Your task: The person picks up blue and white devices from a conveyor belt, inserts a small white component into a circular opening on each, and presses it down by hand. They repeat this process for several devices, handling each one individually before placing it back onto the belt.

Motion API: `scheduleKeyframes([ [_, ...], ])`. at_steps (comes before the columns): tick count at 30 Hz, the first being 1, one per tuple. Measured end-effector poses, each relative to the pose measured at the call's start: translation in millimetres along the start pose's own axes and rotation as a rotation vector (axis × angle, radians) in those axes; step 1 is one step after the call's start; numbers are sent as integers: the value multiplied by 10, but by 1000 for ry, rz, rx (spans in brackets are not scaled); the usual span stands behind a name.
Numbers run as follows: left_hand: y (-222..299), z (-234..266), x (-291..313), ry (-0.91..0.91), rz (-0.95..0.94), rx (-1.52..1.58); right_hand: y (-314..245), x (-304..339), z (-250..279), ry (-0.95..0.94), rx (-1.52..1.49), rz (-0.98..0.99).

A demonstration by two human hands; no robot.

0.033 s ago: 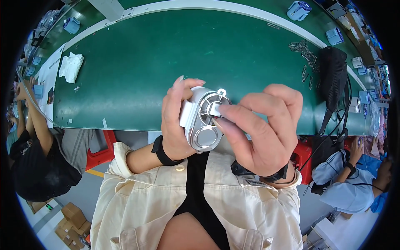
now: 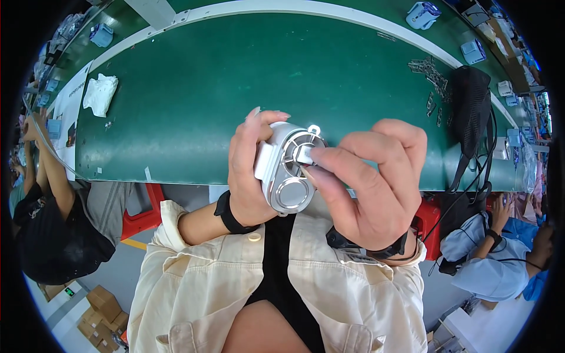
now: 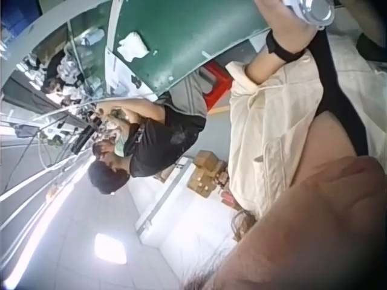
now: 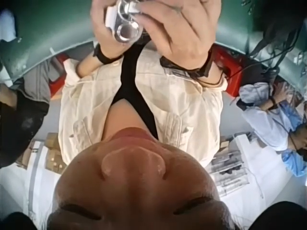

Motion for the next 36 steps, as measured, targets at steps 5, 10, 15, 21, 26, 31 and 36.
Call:
scheduleKeyframes([
  [5, 12, -10, -14, 5, -45, -61, -8, 14, -22, -9, -2, -78],
  [10, 17, -41, -49, -20, -8, -120, 90, 54, -48, 15, -111, -157],
  [15, -37, 40, 65, 86, 173, 61, 73, -38, -148, -99, -308, -205],
  [21, -116, -24, 123, 60, 141, 95, 253, -159, -579, -516, -531, -172],
  [26, 57, 355, -107, 139, 53, -1, 1471, -749, -790, -311, -440, -458],
  [31, -61, 1142, -270, 343, 202, -85, 3085, -1161, -822, 6, 352, -384],
  [36, -260, 1988, -869, 528, 300, 22, 3950, -1267, -821, -206, 743, -628],
])
Point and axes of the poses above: each hand's wrist, its own x-axis away from the middle knuckle, its own z-axis out of the back of the hand, y = z × x, the point moved 5 cm from there along -x, towards the middle knuckle, and after that the axes turned 5 degrees about x, right-handed, at the moved point
